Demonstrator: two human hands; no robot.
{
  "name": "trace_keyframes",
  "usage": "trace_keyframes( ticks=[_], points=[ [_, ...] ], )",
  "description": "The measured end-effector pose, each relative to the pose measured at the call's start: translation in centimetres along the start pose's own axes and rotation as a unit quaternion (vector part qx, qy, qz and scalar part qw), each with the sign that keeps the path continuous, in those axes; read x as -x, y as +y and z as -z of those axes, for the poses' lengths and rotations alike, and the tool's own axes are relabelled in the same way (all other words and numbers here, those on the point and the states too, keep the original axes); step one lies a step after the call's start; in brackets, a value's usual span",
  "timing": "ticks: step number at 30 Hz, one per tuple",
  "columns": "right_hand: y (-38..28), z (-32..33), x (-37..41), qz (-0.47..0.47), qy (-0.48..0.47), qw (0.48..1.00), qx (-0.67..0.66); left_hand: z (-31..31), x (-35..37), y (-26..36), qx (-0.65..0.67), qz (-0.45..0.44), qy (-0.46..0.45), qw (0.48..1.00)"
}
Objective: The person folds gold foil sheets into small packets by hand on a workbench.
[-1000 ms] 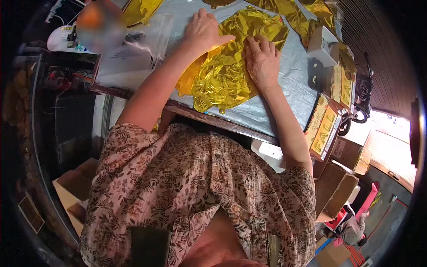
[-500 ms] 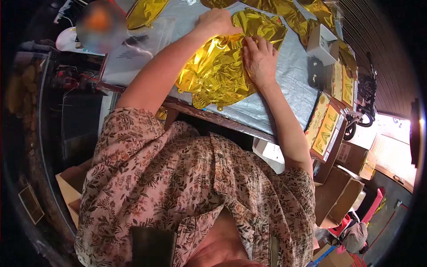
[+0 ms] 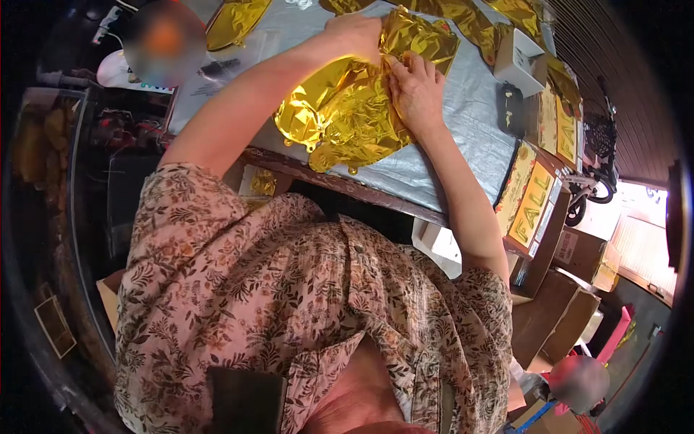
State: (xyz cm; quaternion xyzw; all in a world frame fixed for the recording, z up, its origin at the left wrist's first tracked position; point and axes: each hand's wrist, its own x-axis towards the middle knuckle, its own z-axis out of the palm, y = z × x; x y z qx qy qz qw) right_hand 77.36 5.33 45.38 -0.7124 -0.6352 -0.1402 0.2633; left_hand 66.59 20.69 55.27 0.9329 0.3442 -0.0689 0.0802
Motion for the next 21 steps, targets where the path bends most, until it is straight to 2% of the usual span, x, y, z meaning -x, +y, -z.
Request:
trace_keyframes(
  ticks=[2, 9, 12, 14, 15, 17, 18, 20, 21],
  points=[
    [0.1, -0.1, 0.1, 0.0, -0.002, 1.0, 0.008, 0.4, 0.9, -0.1, -0.011, -0.009, -0.041, 0.999],
    [0.1, -0.3, 0.0, -0.003, -0.011, 1.0, 0.017, -1.8, 1.0, 0.3, -0.054, 0.009, -0.043, 0.998],
    [0.2, -0.4, 0.1, 0.002, -0.003, 1.0, 0.019, -3.0, 0.2, 0.1, -0.019, -0.016, -0.013, 1.0],
    [0.1, -0.4, 0.0, 0.001, 0.0, 1.0, 0.012, -3.3, -0.4, 0.1, 0.0, -0.014, 0.055, 0.998],
    [0.0, -0.3, 0.0, 0.001, 0.001, 1.0, 0.012, -3.1, -0.7, 0.0, 0.0, -0.015, 0.055, 0.998],
    [0.0, -0.2, 0.0, -0.005, -0.001, 1.0, -0.002, -2.5, -1.1, -0.3, 0.075, -0.032, -0.023, 0.996],
    [0.0, -0.2, 0.0, -0.006, 0.0, 1.0, -0.002, -2.3, -1.1, -0.3, 0.074, -0.033, -0.024, 0.996],
    [0.0, -0.3, 0.0, -0.006, -0.003, 1.0, 0.01, -2.2, -1.0, -0.5, 0.188, 0.003, -0.051, 0.981],
    [0.0, -0.2, 0.0, -0.007, -0.003, 1.0, 0.01, -2.3, -0.8, -0.7, 0.188, 0.002, -0.051, 0.981]
  ],
)
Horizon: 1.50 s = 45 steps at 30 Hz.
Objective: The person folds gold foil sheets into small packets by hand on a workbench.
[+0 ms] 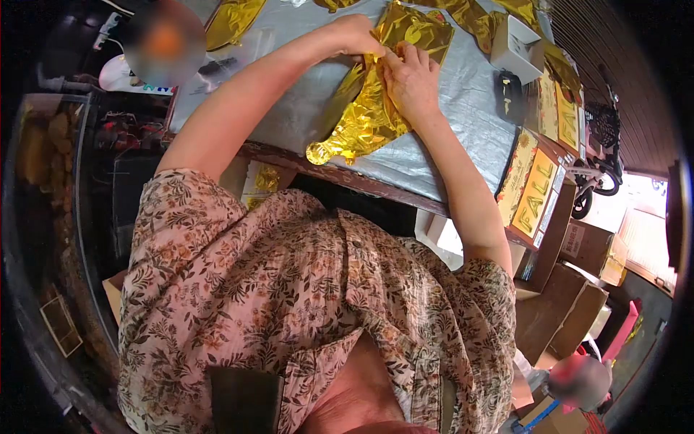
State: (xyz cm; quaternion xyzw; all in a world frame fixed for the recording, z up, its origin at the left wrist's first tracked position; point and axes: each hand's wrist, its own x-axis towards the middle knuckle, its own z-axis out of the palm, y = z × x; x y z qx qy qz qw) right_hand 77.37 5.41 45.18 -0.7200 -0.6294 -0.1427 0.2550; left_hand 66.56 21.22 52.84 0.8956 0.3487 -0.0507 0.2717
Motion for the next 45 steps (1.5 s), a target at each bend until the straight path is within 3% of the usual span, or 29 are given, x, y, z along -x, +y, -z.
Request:
trace_keyframes(
  ticks=[2, 7, 9, 10, 12, 13, 15, 16, 20, 24, 29, 33, 39, 42, 44, 45],
  points=[
    [0.0, 0.0, 0.0, 0.003, -0.007, 1.0, -0.01, -0.5, 0.5, -0.5, 0.169, 0.002, -0.017, 0.985],
    [0.5, -0.4, 0.1, 0.02, -0.008, 1.0, -0.005, -2.5, 1.2, -1.6, 0.263, -0.049, -0.023, 0.963],
    [0.6, -0.2, 0.0, 0.022, -0.007, 1.0, -0.001, -2.4, 2.4, -1.8, 0.4, -0.027, -0.053, 0.915],
    [0.6, -0.1, 0.0, 0.019, -0.02, 1.0, 0.002, -2.5, 2.4, -2.5, 0.4, -0.029, -0.054, 0.915],
    [0.4, 0.1, 0.0, 0.016, -0.035, 0.999, 0.007, -3.4, 2.2, -4.4, 0.36, -0.147, 0.015, 0.921],
    [0.3, 0.2, 0.0, 0.012, -0.03, 0.999, -0.004, -4.1, 2.1, -4.9, 0.362, -0.147, 0.016, 0.92],
    [0.3, 0.2, 0.1, 0.009, -0.028, 0.999, -0.013, -5.3, 2.4, -5.3, 0.09, -0.297, 0.2, 0.929],
    [0.4, 0.2, 0.1, 0.008, -0.03, 0.999, -0.01, -5.9, 2.5, -5.4, 0.058, -0.317, 0.21, 0.923],
    [0.4, 0.2, 0.1, 0.0, -0.037, 0.999, -0.022, -6.9, 3.3, -4.3, -0.025, -0.271, 0.208, 0.939],
    [0.6, 0.2, -0.1, 0.003, -0.007, 0.999, -0.044, -7.3, 3.1, -4.2, -0.02, -0.277, 0.249, 0.928],
    [1.7, 0.1, -0.6, -0.032, 0.044, 0.98, -0.194, -7.9, 3.1, -3.9, -0.053, -0.255, 0.264, 0.929],
    [1.4, 1.2, -0.8, -0.09, 0.032, 0.957, -0.275, -7.9, 3.2, -3.6, -0.068, -0.251, 0.272, 0.926],
    [1.3, 1.2, -0.4, -0.126, -0.022, 0.949, -0.289, -7.8, 2.9, -3.5, -0.082, -0.248, 0.287, 0.922],
    [1.5, 1.3, -0.4, -0.11, -0.022, 0.957, -0.268, -6.8, 1.9, -3.7, -0.052, -0.256, 0.268, 0.927],
    [1.5, 1.4, -0.4, -0.116, -0.027, 0.958, -0.259, -5.3, 0.1, -4.0, -0.048, -0.234, 0.179, 0.954],
    [1.3, 1.5, -0.5, -0.121, -0.034, 0.959, -0.252, -5.0, -1.0, -4.4, -0.047, -0.236, 0.18, 0.954]
  ],
)
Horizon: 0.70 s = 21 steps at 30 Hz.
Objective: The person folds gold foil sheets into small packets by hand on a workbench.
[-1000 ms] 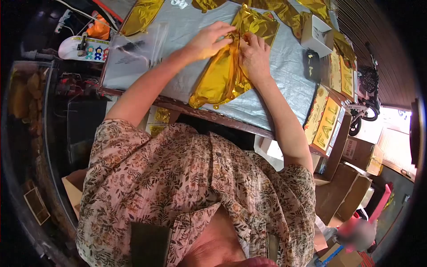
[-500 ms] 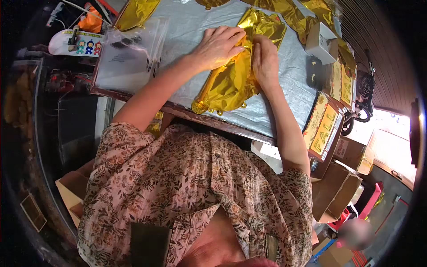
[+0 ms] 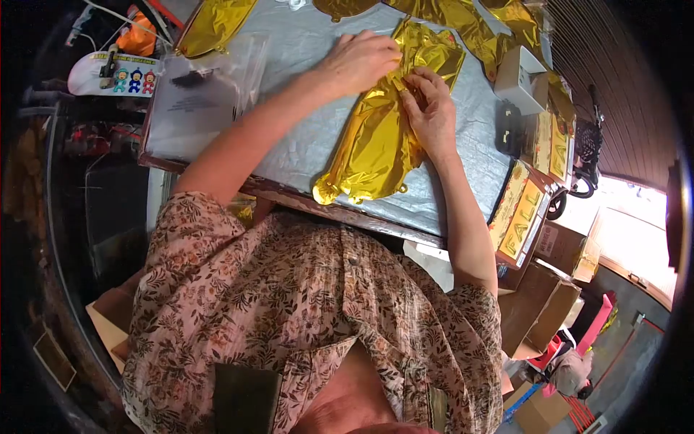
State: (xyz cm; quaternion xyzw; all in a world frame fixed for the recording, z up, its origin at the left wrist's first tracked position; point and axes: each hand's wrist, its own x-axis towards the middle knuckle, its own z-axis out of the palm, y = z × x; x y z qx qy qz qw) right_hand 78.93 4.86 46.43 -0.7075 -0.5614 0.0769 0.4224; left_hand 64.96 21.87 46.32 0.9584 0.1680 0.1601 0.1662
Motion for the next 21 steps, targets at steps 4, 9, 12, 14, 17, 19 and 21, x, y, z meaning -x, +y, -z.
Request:
trace_keyframes(
  ticks=[4, 9, 12, 14, 17, 19, 21],
  points=[
    [-0.6, 0.2, 0.0, -0.022, -0.007, 1.0, -0.015, 0.1, -2.5, -2.0, -0.042, -0.05, 0.028, 0.997],
    [-0.6, 0.2, 0.0, -0.014, 0.004, 1.0, -0.02, -1.3, -3.0, -3.1, -0.031, -0.059, 0.056, 0.996],
    [-0.3, 0.2, 0.1, 0.012, -0.001, 1.0, 0.005, -1.5, -2.9, -3.4, -0.033, -0.082, 0.089, 0.992],
    [-0.5, 0.4, 0.0, 0.01, -0.014, 1.0, 0.018, -1.5, -3.0, -3.5, -0.024, -0.044, 0.032, 0.998],
    [-0.7, 0.3, 0.1, 0.013, -0.012, 1.0, 0.008, -1.7, -2.8, -3.5, -0.053, -0.118, 0.133, 0.983],
    [0.1, 0.3, 0.0, 0.076, -0.031, 0.995, 0.065, -1.8, -2.9, -3.7, -0.059, -0.116, 0.125, 0.984],
    [0.0, 0.4, 0.1, 0.062, -0.041, 0.996, 0.049, -1.9, -3.0, -3.8, -0.04, -0.11, 0.114, 0.987]
  ],
)
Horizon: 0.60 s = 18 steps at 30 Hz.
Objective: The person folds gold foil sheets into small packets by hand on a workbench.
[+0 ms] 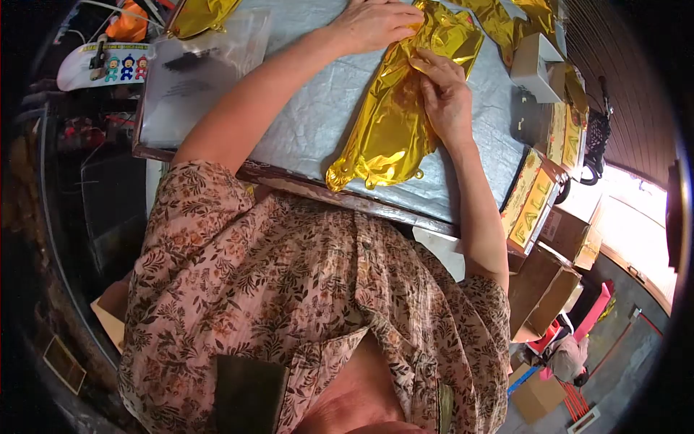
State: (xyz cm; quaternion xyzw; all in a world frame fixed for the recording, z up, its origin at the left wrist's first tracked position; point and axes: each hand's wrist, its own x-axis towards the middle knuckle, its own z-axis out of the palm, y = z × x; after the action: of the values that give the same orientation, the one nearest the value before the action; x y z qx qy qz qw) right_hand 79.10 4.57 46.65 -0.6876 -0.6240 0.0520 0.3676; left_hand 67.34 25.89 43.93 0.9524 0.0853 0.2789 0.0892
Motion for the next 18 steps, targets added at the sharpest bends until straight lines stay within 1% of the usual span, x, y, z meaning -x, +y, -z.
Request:
trace_keyframes(
  ticks=[2, 4, 5, 7, 8, 10, 11, 13, 18],
  points=[
    [0.0, 0.0, 0.0, -0.012, -0.008, 1.0, -0.017, 0.0, -0.2, -0.2, 0.019, 0.007, -0.008, 1.0],
    [0.1, 0.0, 0.0, -0.003, -0.007, 1.0, -0.015, 0.3, -0.3, -0.3, 0.107, 0.051, -0.047, 0.992],
    [0.0, 0.0, 0.0, -0.001, -0.007, 1.0, -0.014, 1.1, -0.4, 0.1, 0.106, 0.051, -0.045, 0.992],
    [0.0, 0.1, 0.0, -0.008, -0.005, 1.0, -0.021, 2.8, -0.6, 0.9, 0.132, 0.09, -0.106, 0.981],
    [-0.1, 0.1, 0.0, -0.007, -0.004, 1.0, -0.02, 2.4, -0.5, 0.5, 0.131, 0.089, -0.105, 0.982],
    [-0.2, 0.2, 0.0, -0.004, -0.007, 1.0, -0.022, 1.1, 0.2, -0.7, 0.05, -0.003, -0.124, 0.991],
    [0.0, 0.1, 0.0, -0.002, -0.008, 1.0, -0.023, 1.5, 0.3, -0.6, 0.048, -0.001, -0.123, 0.991],
    [0.2, 0.1, 0.0, 0.005, -0.006, 0.999, -0.033, 2.3, 0.3, -0.5, 0.017, -0.028, -0.171, 0.985],
    [0.6, -0.1, 0.0, 0.009, 0.003, 0.999, -0.036, 3.2, 0.1, 0.5, -0.012, -0.021, -0.204, 0.979]
  ],
)
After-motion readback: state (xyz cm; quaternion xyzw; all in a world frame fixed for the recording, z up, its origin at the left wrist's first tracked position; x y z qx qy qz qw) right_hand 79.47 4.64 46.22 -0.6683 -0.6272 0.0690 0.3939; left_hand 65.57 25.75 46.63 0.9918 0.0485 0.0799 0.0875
